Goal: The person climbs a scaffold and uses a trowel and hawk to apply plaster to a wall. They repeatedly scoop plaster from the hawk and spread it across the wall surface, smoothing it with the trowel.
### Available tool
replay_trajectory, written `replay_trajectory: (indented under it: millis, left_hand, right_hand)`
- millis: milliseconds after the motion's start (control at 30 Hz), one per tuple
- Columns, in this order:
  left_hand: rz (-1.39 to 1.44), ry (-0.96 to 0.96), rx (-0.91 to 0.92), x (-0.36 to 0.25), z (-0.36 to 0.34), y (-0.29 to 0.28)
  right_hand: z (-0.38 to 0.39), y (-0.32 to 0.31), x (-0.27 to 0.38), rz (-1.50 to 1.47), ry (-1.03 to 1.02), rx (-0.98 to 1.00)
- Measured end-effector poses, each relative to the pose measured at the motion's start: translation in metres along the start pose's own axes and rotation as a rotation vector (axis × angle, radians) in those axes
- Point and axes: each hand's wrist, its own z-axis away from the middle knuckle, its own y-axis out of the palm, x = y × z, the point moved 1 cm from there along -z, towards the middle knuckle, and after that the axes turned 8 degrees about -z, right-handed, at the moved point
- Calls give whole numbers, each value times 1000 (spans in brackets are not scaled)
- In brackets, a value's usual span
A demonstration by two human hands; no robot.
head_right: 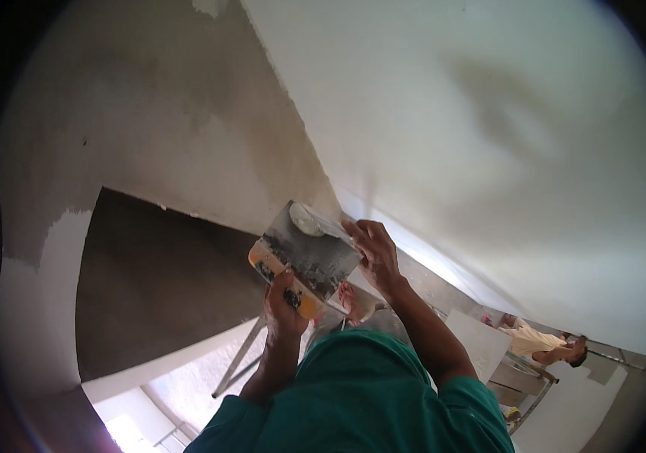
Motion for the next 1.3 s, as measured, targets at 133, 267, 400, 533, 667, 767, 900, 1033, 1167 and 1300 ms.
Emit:
replay_trajectory:
  millis: [133, 267, 400, 533, 667, 767, 900, 1033, 1167, 1300]
  left_hand:
    - [89, 30, 71, -6, -9, -9]
    - [14, 119, 43, -26, -3, 18]
    - [0, 185, -1, -26, -2, 33]
    - [21, 275, 78, -33, -7, 17]
    - [7, 322, -13, -30, -25, -30]
    - [50, 330, -143, -26, -30, -28]
    - [22, 327, -157, -30, -30, -47]
    - [20, 326, -108, -29, -31, -39]
    - [33, 330, -55, -25, -37, -37]
    - [41, 324, 23, -25, -36, -40]
  right_hand:
    - [9, -36, -17, 247, 63, 47]
    - [28, -112, -22, 501, 426, 12]
    - [-34, -213, -12, 607, 240, -251]
    - [-138, -242, 49, 742, 232, 35]
    - [-132, -213, 47, 621, 272, 123]
    - [-105, -216, 16, 501, 336, -143]
    - [-88, -213, 31, 275, 153, -446]
    - [-47, -210, -1, 502, 246, -62]
    - [37, -169, -39, 591, 701, 322]
    - [167, -134, -91, 422, 1134, 487]
